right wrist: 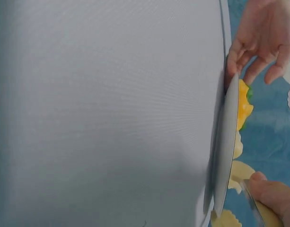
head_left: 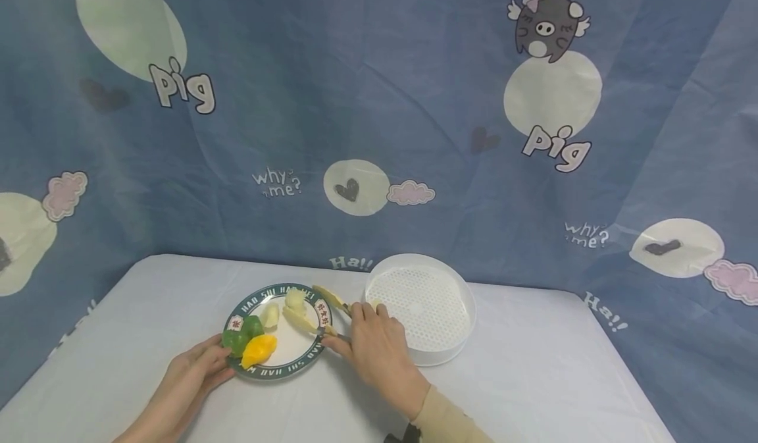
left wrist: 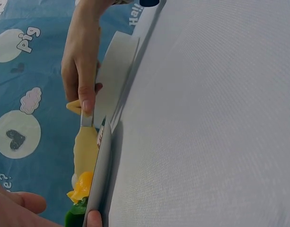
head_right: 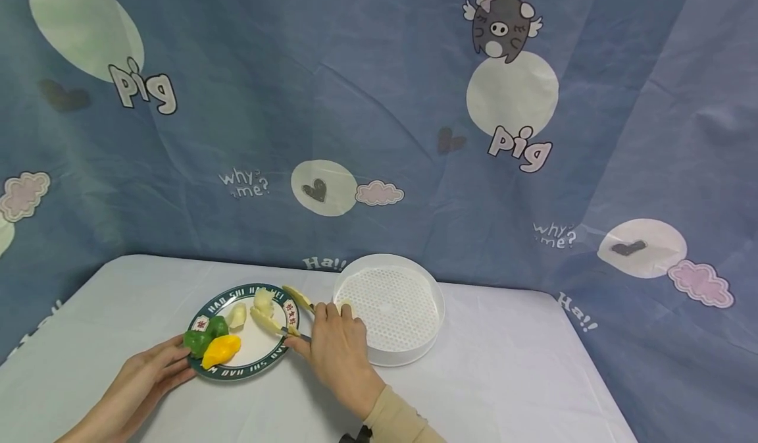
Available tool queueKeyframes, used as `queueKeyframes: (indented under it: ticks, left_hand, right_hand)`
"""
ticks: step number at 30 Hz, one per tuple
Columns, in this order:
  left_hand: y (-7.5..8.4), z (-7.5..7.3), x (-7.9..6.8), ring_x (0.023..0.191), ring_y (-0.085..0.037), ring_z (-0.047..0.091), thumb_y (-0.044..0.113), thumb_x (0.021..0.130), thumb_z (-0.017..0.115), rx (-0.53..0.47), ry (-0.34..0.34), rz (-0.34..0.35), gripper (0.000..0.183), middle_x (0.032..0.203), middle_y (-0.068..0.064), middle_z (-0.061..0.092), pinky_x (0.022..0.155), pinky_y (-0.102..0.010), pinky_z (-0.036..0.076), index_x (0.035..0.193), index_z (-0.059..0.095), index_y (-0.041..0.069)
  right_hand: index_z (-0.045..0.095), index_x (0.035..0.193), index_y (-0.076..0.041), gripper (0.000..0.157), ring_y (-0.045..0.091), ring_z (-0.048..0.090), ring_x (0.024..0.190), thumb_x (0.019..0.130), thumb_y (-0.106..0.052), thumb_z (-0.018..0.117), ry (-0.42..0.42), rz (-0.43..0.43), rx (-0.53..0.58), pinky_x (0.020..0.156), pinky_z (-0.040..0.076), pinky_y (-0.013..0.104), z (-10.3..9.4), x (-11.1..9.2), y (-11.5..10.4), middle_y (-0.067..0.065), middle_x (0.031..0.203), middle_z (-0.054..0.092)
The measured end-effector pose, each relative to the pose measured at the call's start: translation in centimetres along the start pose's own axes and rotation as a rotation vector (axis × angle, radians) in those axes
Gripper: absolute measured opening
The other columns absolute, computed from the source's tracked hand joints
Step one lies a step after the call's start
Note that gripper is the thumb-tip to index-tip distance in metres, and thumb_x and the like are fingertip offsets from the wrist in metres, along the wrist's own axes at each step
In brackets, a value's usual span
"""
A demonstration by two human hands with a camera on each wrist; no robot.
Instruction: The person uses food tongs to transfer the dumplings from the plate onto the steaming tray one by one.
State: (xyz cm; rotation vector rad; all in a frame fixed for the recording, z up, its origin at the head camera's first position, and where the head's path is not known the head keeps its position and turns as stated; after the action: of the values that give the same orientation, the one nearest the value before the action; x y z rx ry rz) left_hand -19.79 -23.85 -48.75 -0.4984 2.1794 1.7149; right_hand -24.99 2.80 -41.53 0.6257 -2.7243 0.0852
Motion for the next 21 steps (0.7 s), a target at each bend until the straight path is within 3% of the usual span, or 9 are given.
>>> queueKeyframes:
  ticks: [6, 14, 17, 21]
  left_hand:
    - [0.1, 0.0, 0.1, 0.159, -0.057, 0.027, 0.028, 0.112, 0.04, 0.003, 0.004, -0.002, 0.08, 0.17, -0.047, 0.004, 0.109, -0.028, 0.064, 0.165, -0.001, -0.016]
    - [0.2, 0.1, 0.0, 0.159, -0.056, 0.029, 0.028, 0.112, 0.04, 0.006, -0.001, 0.0, 0.079, 0.17, -0.046, 0.006, 0.111, -0.029, 0.063, 0.165, 0.001, -0.016]
    - [0.2, 0.0, -0.1, 0.159, -0.055, 0.029, 0.028, 0.112, 0.039, 0.004, -0.004, 0.002, 0.079, 0.171, -0.045, 0.007, 0.11, -0.027, 0.063, 0.165, 0.002, -0.016]
    - [0.1, 0.0, -0.2, 0.159, -0.054, 0.03, 0.029, 0.113, 0.039, -0.008, -0.007, 0.0, 0.079, 0.171, -0.045, 0.007, 0.108, -0.024, 0.064, 0.165, 0.002, -0.016]
  right_hand:
    - [0.066, 0.114, -0.013, 0.066, 0.017, 0.054, 0.076, 0.093, -0.076, 0.064, 0.036, -0.022, -0.033, 0.047, 0.035, 0.023, -0.3, 0.2, -0.2, 0.001, 0.088, 0.068]
    - [0.068, 0.121, -0.015, 0.069, 0.016, 0.056, 0.079, 0.093, -0.078, 0.06, 0.062, -0.047, -0.143, 0.05, 0.04, 0.023, -0.5, 0.1, -1.1, -0.003, 0.092, 0.067]
    - [0.068, 0.118, -0.018, 0.063, 0.015, 0.055, 0.078, 0.094, -0.076, 0.061, 0.055, -0.067, -0.146, 0.05, 0.038, 0.023, -0.4, 0.1, -1.4, -0.006, 0.09, 0.065]
    - [0.065, 0.102, -0.02, 0.053, 0.014, 0.053, 0.07, 0.095, -0.072, 0.063, 0.065, -0.09, -0.115, 0.046, 0.032, 0.022, -0.3, 0.2, -1.8, -0.007, 0.079, 0.061]
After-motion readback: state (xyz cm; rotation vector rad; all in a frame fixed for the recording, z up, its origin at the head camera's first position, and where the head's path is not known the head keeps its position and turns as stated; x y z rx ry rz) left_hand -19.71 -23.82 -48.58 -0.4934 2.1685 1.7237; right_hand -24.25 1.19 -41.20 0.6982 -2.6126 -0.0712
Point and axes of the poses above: each hand's wrist, its own x-axis towards the middle knuckle, its own z-axis out of the palm, y = z × x, the point moved 7 cm from there along x, towards the middle knuckle
